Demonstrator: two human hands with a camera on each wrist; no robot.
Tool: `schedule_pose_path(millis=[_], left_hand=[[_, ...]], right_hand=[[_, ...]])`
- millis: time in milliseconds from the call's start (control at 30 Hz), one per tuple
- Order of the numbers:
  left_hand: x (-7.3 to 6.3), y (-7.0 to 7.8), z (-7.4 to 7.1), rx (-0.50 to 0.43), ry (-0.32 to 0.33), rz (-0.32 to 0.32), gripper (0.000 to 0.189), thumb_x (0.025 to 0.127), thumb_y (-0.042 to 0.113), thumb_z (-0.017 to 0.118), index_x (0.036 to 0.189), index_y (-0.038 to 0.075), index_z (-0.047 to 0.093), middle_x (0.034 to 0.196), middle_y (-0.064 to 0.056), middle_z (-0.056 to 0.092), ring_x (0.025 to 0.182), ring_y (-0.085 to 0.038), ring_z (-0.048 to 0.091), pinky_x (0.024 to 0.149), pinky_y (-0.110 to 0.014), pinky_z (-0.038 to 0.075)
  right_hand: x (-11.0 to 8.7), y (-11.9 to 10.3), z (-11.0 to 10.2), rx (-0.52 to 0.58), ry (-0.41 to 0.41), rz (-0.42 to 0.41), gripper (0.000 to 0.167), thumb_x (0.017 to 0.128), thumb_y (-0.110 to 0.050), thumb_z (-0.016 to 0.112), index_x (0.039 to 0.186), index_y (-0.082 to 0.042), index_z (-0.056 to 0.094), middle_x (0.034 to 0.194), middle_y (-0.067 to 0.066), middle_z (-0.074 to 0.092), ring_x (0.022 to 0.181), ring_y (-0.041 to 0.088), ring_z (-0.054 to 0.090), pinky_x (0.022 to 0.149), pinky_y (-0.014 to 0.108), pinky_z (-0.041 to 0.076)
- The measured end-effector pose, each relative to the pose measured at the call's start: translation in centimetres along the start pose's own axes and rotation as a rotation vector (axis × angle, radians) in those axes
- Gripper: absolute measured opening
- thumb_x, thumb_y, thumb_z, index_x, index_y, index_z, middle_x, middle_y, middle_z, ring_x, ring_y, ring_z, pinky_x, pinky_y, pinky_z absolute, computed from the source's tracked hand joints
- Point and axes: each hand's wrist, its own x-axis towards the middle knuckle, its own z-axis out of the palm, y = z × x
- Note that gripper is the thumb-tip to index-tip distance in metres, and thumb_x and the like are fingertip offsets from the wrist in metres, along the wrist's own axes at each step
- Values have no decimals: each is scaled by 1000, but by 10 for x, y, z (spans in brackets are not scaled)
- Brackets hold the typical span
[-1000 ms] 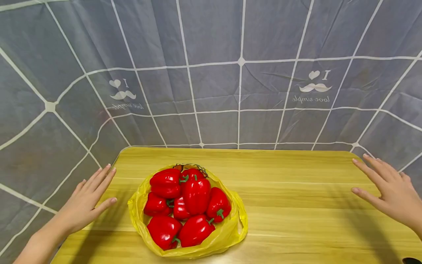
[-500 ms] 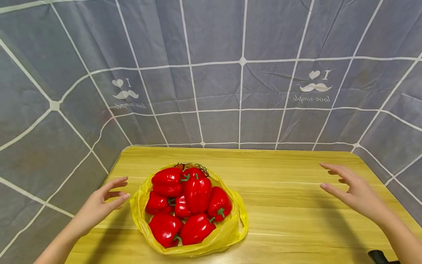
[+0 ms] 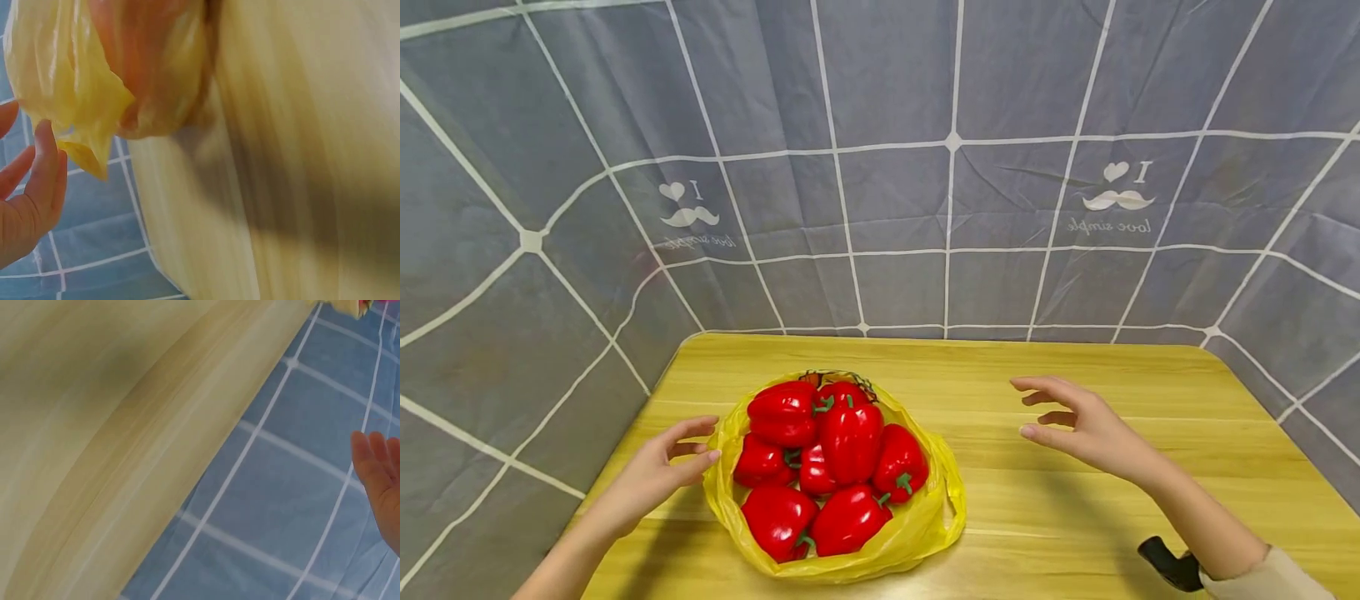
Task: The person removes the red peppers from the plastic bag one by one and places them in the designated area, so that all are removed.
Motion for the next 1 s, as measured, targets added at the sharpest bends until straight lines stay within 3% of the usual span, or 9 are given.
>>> schedule_pose_path(millis=[167,467,700,1000], left_hand=[[3,4,6,-25,28,-4,51,89,12,62,131,-8,43,128,-29,45,104,-32,51,68,-30,53],[6,6,10,-102,41,-44,53,88,10,62,132,-11,40,124,-28,47,97,-14,53,72,-30,53],[5,4,13,-68,45,-54,61,81,10,70,133,-8,42,125,-26,48,108,-33,49,74,-23,50],[6,0,14,-132,46,-46,59,80,-4,68,132,-12,41,126,-27,46,97,-8,51,75,-22,49]], right_hand=[[18,-10,19,88,-58,-20,50,83,-16,71,129,-11,53,128,7,53,106,14,55,82,32,51],[54,-30,53,178,-181,-46,52,82,-21,72,129,-12,53,128,5,52,108,22,54,82,30,51],[74,-40,79,253,-253,-17,50,84,-19,71,129,-6,53,129,13,50,110,34,52,79,27,52],[88,-45,105,239,-277,-57,52,82,-18,72,128,-3,53,126,17,51,108,38,51,74,30,54]])
